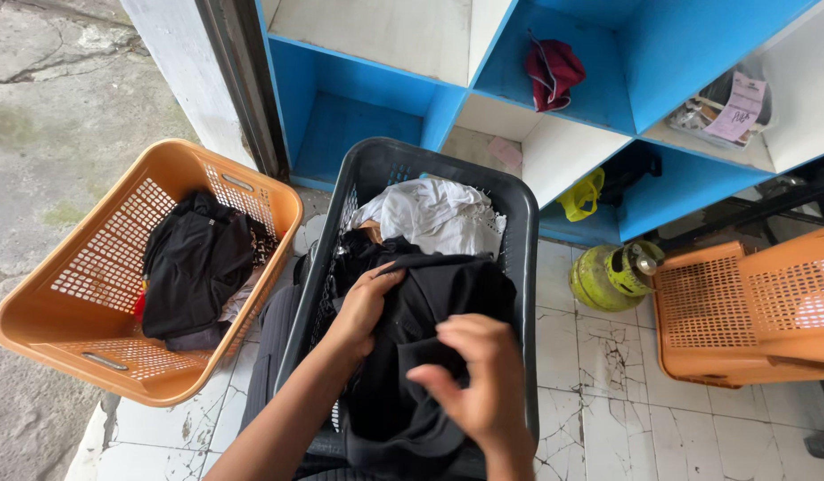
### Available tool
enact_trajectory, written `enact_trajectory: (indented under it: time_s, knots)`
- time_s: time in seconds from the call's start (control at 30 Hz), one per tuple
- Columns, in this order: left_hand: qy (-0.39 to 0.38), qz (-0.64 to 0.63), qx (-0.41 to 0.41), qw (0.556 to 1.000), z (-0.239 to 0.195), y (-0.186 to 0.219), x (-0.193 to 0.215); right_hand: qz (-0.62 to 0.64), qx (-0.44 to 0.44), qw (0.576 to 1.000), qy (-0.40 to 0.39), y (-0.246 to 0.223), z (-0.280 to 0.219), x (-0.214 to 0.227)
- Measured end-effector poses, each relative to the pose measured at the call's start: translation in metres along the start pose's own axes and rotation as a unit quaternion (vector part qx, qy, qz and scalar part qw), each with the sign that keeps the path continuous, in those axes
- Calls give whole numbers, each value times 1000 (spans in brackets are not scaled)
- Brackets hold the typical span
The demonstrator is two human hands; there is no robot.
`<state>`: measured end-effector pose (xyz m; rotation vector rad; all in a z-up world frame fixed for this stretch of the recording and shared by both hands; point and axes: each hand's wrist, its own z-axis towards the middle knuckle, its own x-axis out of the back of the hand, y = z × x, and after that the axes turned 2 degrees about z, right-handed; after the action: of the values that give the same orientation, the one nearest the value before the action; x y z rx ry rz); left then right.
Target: The person sits on the floor and sorts through a pile of clothes in a black laundry basket. They pick up various garments, including black shirts and patterned items, inspect them, and transfer them into an adjacent orange basket.
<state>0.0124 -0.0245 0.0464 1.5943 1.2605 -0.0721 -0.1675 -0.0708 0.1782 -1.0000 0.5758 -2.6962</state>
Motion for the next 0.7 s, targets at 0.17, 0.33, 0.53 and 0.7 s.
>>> enact_trajectory:
  time_s: [0.17,0.33,0.53,0.7]
  knots:
    - [-39,-72,37,996,8,1,8,-94,-10,984,-149,11,-18,-17]
    - [-36,-161,100,981,8,49,25,-74,-17,975,-208,42,-55,6]
    - [-73,-192,61,977,8,74,24,-79,-182,964,-175,58,-56,24]
    - [-115,-170,105,973,-8,30,-6,-153,-301,906,-255,55,-54,-24]
